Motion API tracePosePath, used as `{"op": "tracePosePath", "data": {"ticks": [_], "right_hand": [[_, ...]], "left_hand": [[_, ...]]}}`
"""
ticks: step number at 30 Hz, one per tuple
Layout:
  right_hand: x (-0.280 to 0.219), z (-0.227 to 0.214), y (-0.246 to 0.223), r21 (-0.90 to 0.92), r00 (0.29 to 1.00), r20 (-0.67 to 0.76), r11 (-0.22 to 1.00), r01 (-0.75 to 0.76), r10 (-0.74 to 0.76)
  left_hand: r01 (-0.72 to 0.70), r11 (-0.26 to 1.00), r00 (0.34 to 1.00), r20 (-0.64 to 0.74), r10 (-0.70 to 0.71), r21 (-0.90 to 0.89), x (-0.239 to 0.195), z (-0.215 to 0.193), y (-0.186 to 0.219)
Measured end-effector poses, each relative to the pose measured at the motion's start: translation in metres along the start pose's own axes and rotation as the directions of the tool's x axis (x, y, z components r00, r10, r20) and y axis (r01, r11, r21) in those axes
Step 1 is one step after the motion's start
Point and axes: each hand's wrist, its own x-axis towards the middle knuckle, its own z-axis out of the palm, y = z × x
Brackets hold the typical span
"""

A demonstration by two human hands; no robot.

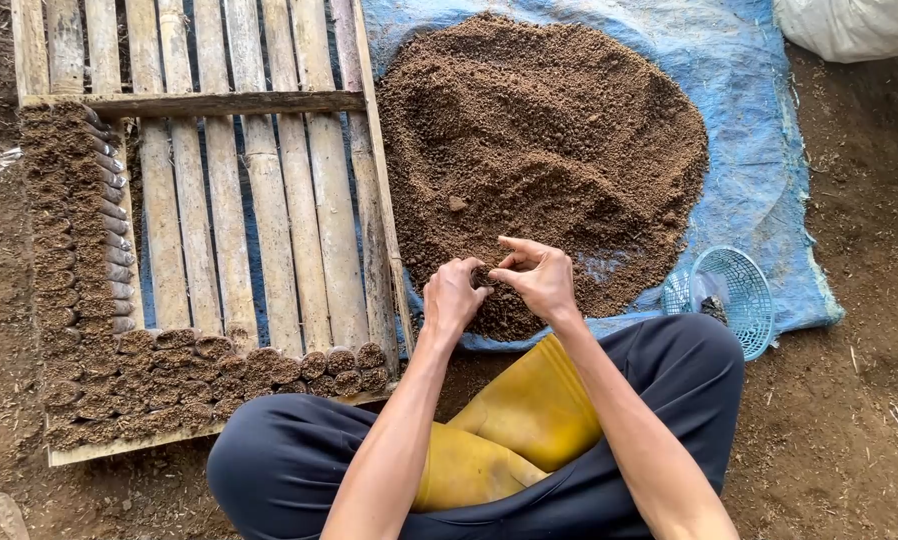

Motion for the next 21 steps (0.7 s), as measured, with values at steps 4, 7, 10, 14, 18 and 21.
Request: {"op": "tracePosePath", "data": {"ticks": [4,7,10,14,18,21], "right_hand": [[-0.001,0.0,-0.002,0.031,0.999,0.033,0.999,-0.023,0.022],[-0.005,0.0,-0.009,0.022,0.999,0.034,0.999,-0.026,0.025],[-0.005,0.002,-0.012,0.013,0.999,0.031,1.0,-0.016,0.016],[0.0,0.002,-0.001,0.04,0.999,0.046,0.999,0.009,-0.011],[0.003,-0.001,-0.001,0.07,0.996,0.069,0.996,-0.057,0.052],[-0.003,-0.003,-0.01,0.142,0.986,0.113,0.98,-0.138,0.122]], "left_hand": [[-0.008,1.0,1.0,-0.005,0.008,0.005,0.002,0.004,-0.004],[-0.012,1.0,1.0,-0.004,0.012,0.003,-0.001,0.001,0.0],[-0.018,1.0,1.0,-0.009,0.018,0.0,-0.002,-0.003,0.003],[-0.016,1.0,1.0,0.0,0.016,0.008,-0.003,-0.006,0.004],[-0.013,1.0,1.0,0.009,0.013,0.013,-0.003,-0.006,0.004],[-0.008,1.0,1.0,0.012,0.008,0.015,-0.001,-0.002,0.0]]}}
